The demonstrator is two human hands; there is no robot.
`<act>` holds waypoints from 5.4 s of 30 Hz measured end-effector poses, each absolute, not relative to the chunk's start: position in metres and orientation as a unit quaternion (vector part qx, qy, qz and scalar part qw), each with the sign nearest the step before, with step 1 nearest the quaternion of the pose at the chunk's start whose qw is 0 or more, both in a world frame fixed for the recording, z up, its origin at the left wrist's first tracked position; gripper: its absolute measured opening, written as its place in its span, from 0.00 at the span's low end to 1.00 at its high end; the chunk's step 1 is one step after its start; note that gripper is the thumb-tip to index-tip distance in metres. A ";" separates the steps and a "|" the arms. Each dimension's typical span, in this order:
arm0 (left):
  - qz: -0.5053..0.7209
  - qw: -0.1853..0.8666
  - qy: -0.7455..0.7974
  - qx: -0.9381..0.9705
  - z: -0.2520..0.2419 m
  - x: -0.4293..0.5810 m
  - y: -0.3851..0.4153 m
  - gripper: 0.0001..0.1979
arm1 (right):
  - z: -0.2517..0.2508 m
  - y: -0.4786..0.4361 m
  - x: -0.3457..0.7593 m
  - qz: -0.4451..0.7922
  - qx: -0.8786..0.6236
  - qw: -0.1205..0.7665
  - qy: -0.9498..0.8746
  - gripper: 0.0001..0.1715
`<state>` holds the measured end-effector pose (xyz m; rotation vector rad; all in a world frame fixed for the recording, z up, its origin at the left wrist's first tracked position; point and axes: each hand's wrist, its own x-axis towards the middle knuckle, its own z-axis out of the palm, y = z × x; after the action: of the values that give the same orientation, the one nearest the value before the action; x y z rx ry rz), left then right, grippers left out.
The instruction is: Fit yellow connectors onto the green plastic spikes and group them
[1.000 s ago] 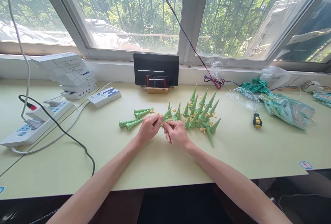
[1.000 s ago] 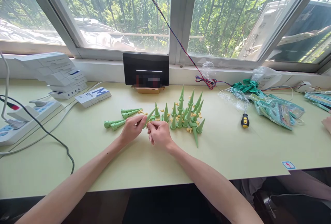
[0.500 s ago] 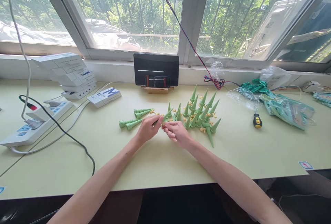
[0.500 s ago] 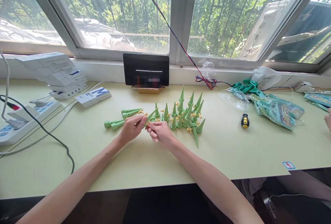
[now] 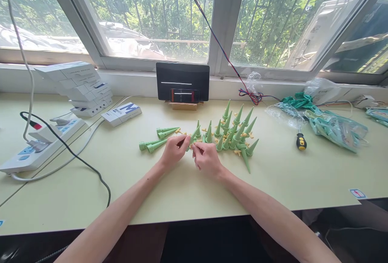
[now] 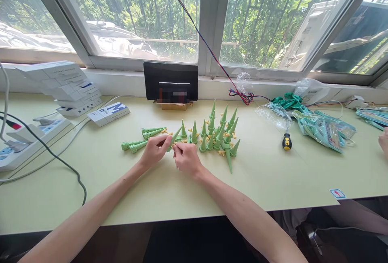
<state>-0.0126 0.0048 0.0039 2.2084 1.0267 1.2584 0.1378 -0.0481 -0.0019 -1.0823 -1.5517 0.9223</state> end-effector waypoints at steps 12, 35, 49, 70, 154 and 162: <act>0.454 0.179 0.364 0.793 0.002 -0.013 0.005 0.22 | 0.003 -0.050 0.135 0.436 -0.446 0.504 -0.597 0.25; 0.468 0.142 0.336 0.805 0.007 -0.012 0.004 0.21 | 0.007 -0.041 0.140 0.681 -0.361 0.495 -0.402 0.22; 0.467 0.170 0.353 0.792 0.002 -0.012 0.005 0.22 | -0.002 -0.048 0.139 0.282 -0.437 0.489 -0.700 0.23; 0.468 0.148 0.337 0.803 -0.001 -0.012 0.005 0.21 | 0.005 -0.038 0.141 0.691 -0.369 0.492 -0.379 0.20; 0.405 0.304 0.372 0.778 -0.006 -0.011 0.011 0.12 | 0.001 -0.047 0.132 0.298 -0.482 0.540 -0.622 0.12; 0.411 0.300 0.371 0.777 -0.005 -0.010 0.010 0.13 | -0.001 -0.047 0.130 0.276 -0.470 0.548 -0.634 0.09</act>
<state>-0.0104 0.0100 -0.0046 2.0616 0.9848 1.0915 0.1300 -0.0475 -0.0008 -1.1126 -1.5026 0.6540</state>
